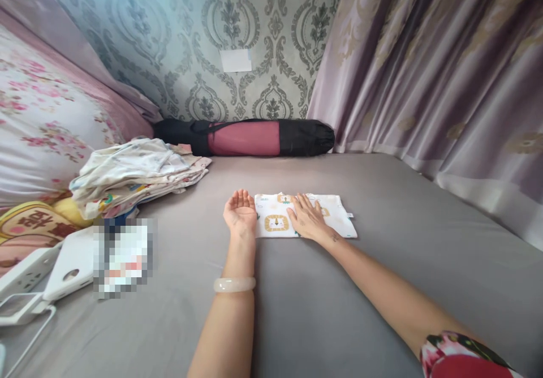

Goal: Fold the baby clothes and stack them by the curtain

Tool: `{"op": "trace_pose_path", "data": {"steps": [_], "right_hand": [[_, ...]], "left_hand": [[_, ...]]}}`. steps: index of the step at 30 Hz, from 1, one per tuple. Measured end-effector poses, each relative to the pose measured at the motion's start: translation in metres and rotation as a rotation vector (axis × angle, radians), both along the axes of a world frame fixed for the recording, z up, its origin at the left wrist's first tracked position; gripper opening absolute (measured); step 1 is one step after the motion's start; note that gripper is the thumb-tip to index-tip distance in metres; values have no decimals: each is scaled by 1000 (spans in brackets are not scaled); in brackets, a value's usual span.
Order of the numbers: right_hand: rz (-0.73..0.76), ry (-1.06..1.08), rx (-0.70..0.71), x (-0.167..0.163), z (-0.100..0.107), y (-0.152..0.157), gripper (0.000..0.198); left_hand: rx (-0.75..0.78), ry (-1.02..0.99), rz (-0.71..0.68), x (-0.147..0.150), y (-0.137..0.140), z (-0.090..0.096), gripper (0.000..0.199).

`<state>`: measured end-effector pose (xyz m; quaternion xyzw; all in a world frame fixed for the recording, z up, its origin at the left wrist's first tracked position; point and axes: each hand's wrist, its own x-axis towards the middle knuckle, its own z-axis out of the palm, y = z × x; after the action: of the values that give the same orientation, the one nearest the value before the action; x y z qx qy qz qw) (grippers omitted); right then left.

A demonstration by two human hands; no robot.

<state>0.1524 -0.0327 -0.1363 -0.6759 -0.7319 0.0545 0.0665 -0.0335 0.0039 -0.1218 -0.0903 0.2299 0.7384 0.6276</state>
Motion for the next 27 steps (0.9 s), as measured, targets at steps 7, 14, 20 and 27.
{"op": "trace_pose_path", "data": {"steps": [7, 14, 20, 27], "right_hand": [[97, 40, 51, -33, 3, 4, 63], [67, 40, 70, -42, -8, 12, 64], [72, 20, 49, -42, -3, 10, 63], [76, 4, 77, -61, 1, 11, 60]], "left_hand": [[14, -59, 43, -7, 0, 0, 17], [18, -56, 66, -13, 3, -3, 20], [21, -57, 77, -17, 4, -7, 21], [36, -92, 94, -21, 3, -4, 20]]}}
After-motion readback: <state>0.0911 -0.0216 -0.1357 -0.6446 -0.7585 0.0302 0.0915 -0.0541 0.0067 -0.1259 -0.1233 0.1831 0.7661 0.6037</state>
